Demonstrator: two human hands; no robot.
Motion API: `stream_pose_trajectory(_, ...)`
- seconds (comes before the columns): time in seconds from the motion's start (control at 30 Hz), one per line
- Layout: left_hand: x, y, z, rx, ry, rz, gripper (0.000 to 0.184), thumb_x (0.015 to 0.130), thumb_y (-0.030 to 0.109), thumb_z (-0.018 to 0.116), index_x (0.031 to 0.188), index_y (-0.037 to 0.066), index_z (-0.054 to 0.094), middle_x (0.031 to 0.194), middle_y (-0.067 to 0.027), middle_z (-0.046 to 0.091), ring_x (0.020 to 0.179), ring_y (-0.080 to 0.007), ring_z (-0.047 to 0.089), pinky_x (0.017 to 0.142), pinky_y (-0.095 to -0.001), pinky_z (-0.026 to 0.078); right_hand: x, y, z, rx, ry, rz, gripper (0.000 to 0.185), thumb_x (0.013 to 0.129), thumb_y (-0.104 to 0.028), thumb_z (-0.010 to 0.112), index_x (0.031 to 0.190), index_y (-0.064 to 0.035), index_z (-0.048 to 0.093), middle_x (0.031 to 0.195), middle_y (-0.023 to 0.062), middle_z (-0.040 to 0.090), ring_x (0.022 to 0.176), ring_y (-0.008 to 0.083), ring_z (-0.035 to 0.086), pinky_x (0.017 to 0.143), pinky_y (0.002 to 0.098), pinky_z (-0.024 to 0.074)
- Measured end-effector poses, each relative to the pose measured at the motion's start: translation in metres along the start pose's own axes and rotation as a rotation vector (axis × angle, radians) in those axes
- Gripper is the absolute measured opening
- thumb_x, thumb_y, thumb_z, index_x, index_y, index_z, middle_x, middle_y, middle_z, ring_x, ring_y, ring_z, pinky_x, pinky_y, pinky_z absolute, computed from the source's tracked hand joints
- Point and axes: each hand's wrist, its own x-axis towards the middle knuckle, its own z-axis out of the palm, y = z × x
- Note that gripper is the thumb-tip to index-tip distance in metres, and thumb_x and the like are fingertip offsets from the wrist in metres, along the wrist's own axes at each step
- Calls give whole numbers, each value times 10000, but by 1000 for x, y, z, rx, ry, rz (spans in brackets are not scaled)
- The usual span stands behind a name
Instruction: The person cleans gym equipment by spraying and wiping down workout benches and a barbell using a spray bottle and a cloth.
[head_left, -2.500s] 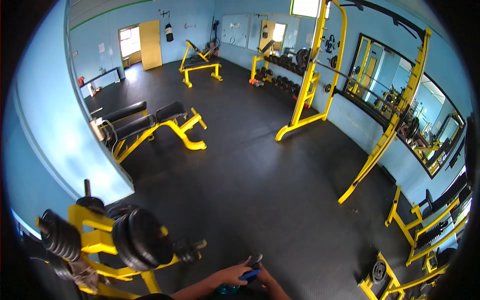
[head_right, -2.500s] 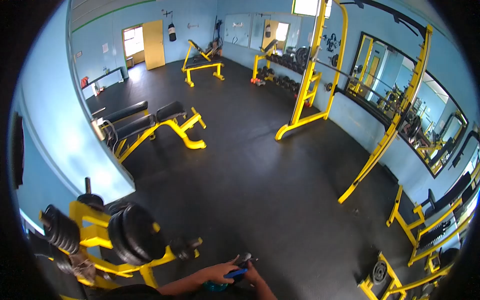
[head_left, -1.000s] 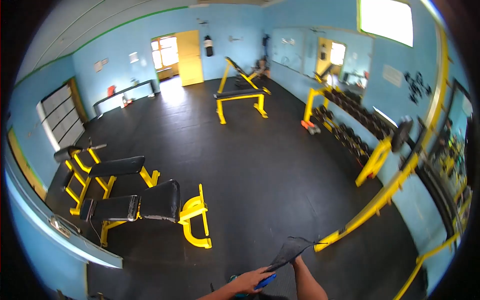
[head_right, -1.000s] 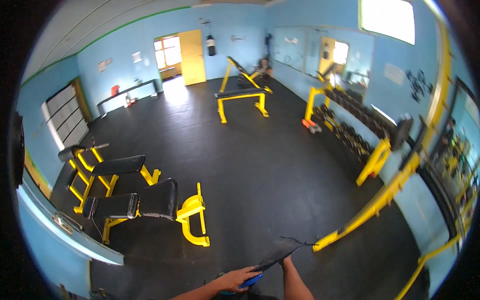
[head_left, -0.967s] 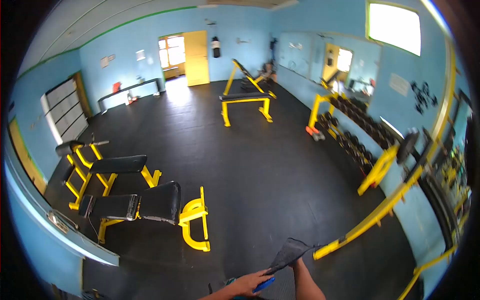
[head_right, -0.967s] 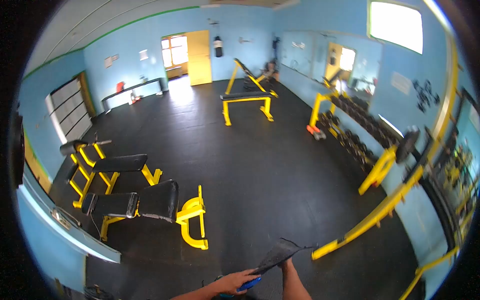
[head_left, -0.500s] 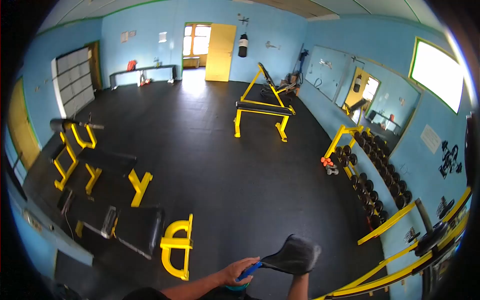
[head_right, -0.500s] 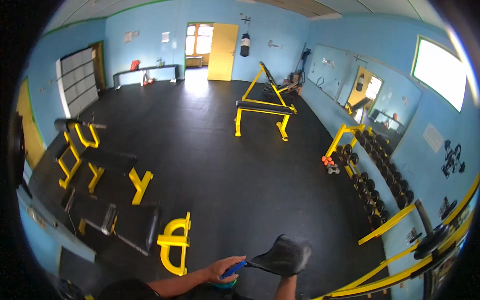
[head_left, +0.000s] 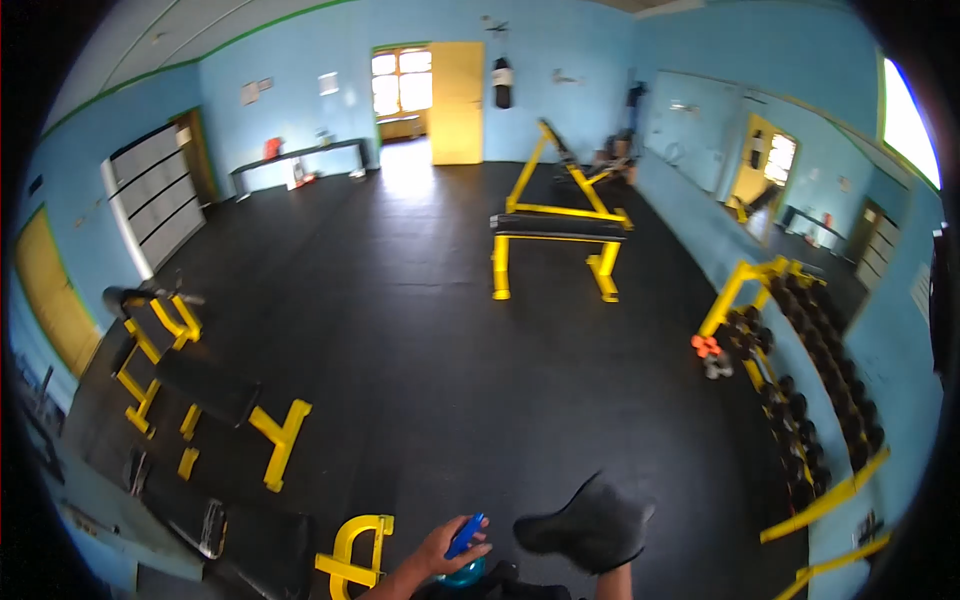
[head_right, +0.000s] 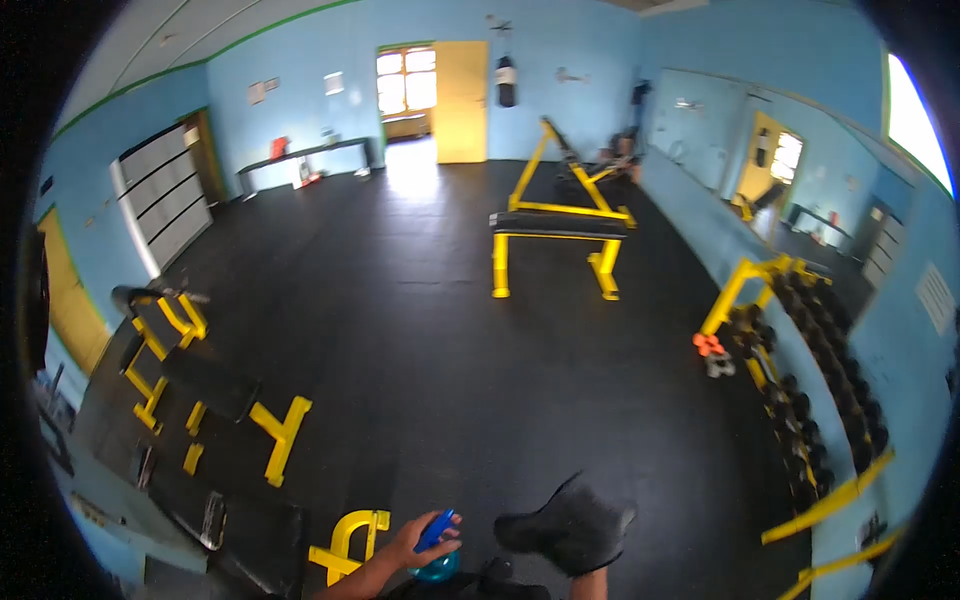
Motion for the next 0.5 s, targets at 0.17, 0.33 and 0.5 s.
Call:
stream_pose_trajectory(0.17, 86, 33, -40, -58, 248, 233, 508, 845, 260, 700, 1251, 38, 490, 1172, -135, 611, 989, -236, 657, 918, -370, 485, 208, -50, -48, 43, 184, -259, 427, 852, -493, 519, 968, -90, 603, 958, 74, 619, 925, 262, 595, 834, 463, 425)
stream_pose_trajectory(0.33, 194, 24, -88, 9, 282, 194, 492, 852, 216, 690, 1245, 16, 471, 1193, -141, 599, 986, -225, 659, 881, -349, 498, 324, -95, -11, 83, 366, -363, 507, 851, -513, 508, 1035, -46, 583, 1029, 106, 603, 966, 287, 571, 880, 483, 415)
stream_pose_trajectory(0.5, 313, 51, -148, 67, 221, 337, 488, 860, 177, 672, 1253, -4, 446, 1202, -146, 583, 951, -216, 669, 841, -341, 510, 417, -67, 44, 94, 611, -403, 592, 850, -533, 498, 1102, -1, 564, 1100, 137, 587, 1007, 312, 547, 925, 502, 405)
